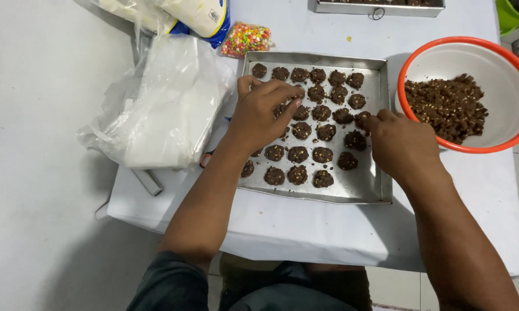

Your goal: The person scoops a chocolate mixture from a bowl, rolls it into a ball between their palms, and places it onto a metal tray. They repeat this process to fill the tray with uniformly shaped chocolate balls.

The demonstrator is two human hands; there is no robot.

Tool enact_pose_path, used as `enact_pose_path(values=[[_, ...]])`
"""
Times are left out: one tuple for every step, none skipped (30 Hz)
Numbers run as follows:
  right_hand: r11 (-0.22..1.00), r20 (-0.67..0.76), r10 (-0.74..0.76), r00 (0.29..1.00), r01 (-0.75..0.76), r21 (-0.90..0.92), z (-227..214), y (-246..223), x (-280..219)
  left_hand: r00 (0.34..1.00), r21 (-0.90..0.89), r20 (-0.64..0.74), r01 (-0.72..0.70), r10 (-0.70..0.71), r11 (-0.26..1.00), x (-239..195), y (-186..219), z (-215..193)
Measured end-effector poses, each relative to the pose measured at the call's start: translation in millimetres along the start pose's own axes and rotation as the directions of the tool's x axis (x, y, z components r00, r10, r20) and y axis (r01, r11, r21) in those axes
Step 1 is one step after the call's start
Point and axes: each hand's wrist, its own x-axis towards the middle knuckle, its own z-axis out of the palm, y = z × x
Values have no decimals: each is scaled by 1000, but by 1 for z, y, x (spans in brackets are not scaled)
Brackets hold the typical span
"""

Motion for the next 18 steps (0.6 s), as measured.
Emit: enact_pose_path(values=[[1000, 2, 0, 1000, 0, -4, 4, 2, -2, 1000, -4, -2, 2, -2, 1000, 0, 1, 0], [1000, -11, 14, 1000, -14, -2, 7, 4, -2, 1000, 6, 1, -9, 9, 1000, 1, 1, -1], [1000, -25, 28, 999, -28, 0, 10, 6, -2, 1000, 16, 4, -21, 20, 1000, 1, 2, -1], [1000, -24, 28, 999, -28, -2, 13, 7, -3, 1000, 14, 2, -19, 19, 1000, 0, 2, -1], [1000, -63, 9, 998, -8, 10, 15, 8, -5, 1000, 15, 5, -22, 22, 1000, 0, 1, -1], [1000, -103, -6, 995, 8, 21, 17, 10, -6, 1000, 14, 8, -28, 27, 1000, 0, 1, -1], [1000, -103, -3, 995, 5, 19, 19, 11, -7, 1000, 11, 6, -29, 29, 1000, 1, 0, 0], [1000, -155, -20, 988, 21, 4, 21, 11, -8, 999, 21, -4, -38, 38, 999, 1, -1, 1], [999, -206, -38, 978, 36, -10, 23, 11, -9, 999, 32, -14, -47, 47, 998, 0, -2, 1], [999, -207, -37, 978, 35, -14, 24, 12, -10, 999, 31, -17, -48, 48, 998, 0, -2, 1], [999, -230, -38, 972, 34, -20, 25, 12, -10, 998, 32, -21, -50, 51, 998, 1, -3, 2], [999, -249, -41, 968, 36, -26, 27, 12, -11, 998, 32, -23, -49, 50, 998, -1, -4, 3], [999, -248, -43, 968, 36, -29, 21, 8, -13, 999, 29, -26, -47, 48, 998, 0, -3, 2], [999, -373, -47, 927, 52, 2, 14, 4, -15, 999, 25, -15, -41, 42, 999, 0, -2, 1], [997, -492, -45, 870, 70, 32, 8, 0, -16, 999, 21, -5, -35, 36, 999, 1, -1, 0], [997, -492, -46, 869, 70, 30, 0, -5, -15, 999, 21, -7, -36, 36, 999, 2, 0, -1], [981, -468, -77, 880, 151, 122, -9, -11, -15, 999, -4, -30, -23, 23, 1000, 4, 2, -2], [949, -444, -113, 889, 229, 217, -17, -17, -15, 999, -28, -50, -7, 5, 1000, 3, 4, -3]])
